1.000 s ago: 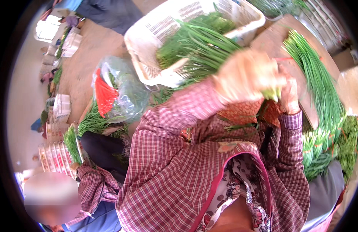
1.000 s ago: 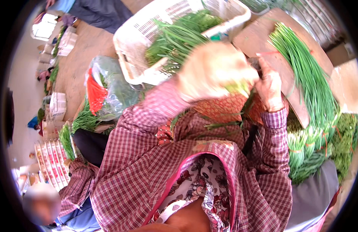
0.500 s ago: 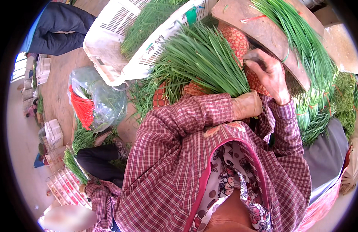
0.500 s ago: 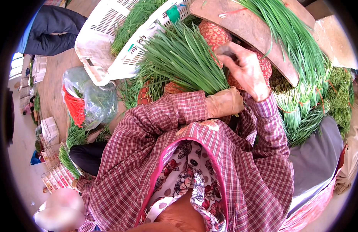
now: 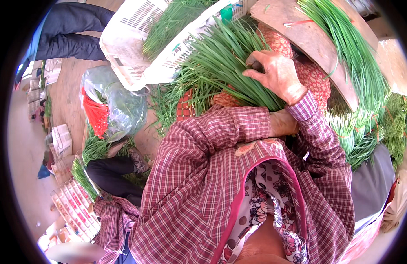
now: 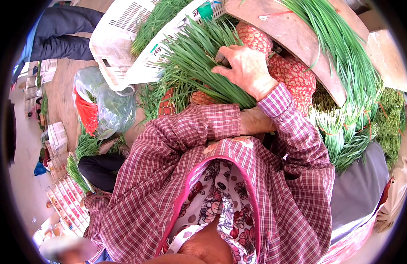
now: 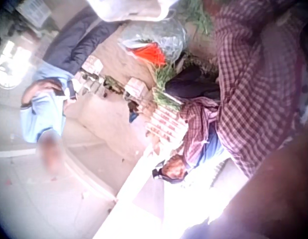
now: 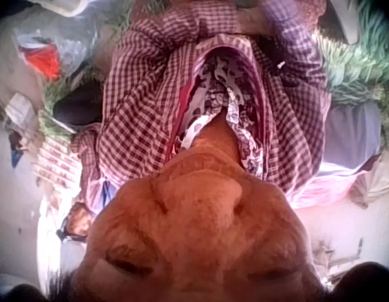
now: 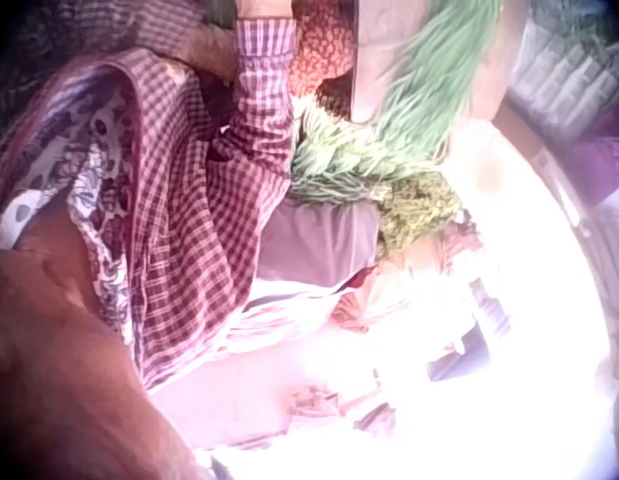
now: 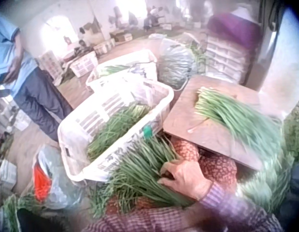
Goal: The person aligns handfuls of green chives, secures them with a red string by wrapping it twice and tying a knot, and places the finished bunch into a pile.
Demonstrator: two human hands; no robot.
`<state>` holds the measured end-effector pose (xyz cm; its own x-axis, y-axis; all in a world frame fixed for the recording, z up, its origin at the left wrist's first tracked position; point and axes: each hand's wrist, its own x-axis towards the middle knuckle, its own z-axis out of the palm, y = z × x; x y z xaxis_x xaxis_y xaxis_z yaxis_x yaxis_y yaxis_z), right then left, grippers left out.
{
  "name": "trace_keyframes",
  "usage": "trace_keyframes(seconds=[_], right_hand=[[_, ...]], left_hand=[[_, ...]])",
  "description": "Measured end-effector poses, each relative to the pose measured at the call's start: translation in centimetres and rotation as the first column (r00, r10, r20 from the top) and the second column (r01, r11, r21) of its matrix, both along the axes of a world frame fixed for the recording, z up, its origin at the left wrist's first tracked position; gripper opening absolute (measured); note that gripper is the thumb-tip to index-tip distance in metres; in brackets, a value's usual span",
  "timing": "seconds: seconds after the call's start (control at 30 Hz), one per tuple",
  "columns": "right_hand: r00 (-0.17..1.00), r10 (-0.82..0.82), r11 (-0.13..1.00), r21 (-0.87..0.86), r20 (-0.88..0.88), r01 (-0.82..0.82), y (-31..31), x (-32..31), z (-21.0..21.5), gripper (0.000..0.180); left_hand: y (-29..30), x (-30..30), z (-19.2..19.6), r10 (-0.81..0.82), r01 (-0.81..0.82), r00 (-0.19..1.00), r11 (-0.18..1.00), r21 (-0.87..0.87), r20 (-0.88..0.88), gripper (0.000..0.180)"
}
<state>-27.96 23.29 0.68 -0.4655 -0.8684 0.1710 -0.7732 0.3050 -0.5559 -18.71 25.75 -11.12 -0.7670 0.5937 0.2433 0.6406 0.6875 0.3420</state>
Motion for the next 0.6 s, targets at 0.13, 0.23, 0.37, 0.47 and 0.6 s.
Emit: trace_keyframes(seconds=[0.13,0.23,0.37,0.47,0.6], right_hand=[[0.999,-0.045,0.994,-0.101,-0.023,0.043,0.5,-0.4,-1.5,0.017],[0.957,-0.094,0.955,-0.246,0.275,0.165,1.1,-0.7,-2.3,0.018],[0.592,-0.048,0.847,-0.281,0.805,0.451,0.4,-1.6,-0.2,0.022],[0.550,0.102,0.831,-0.375,0.829,0.411,-1.5,-1.7,3.0,0.023],[0.568,0.205,0.978,-0.189,0.797,-0.088,-3.1,-1.0,3.1,0.025]], left_hand=[[-0.2,-0.5,1.3,-0.004,-0.088,0.942,0.961,0.260,0.335,0.039],[-1.0,-0.8,2.6,-0.151,0.156,0.987,0.982,-0.109,0.058,0.036],[0.5,-1.1,-0.5,-0.239,0.252,0.965,0.958,-0.133,0.113,0.036],[0.4,-0.3,-1.0,-0.157,0.123,0.958,0.981,-0.149,-0.239,0.015],[0.1,-0.2,-1.1,-0.140,0.166,0.929,0.985,0.048,-0.342,0.012]])
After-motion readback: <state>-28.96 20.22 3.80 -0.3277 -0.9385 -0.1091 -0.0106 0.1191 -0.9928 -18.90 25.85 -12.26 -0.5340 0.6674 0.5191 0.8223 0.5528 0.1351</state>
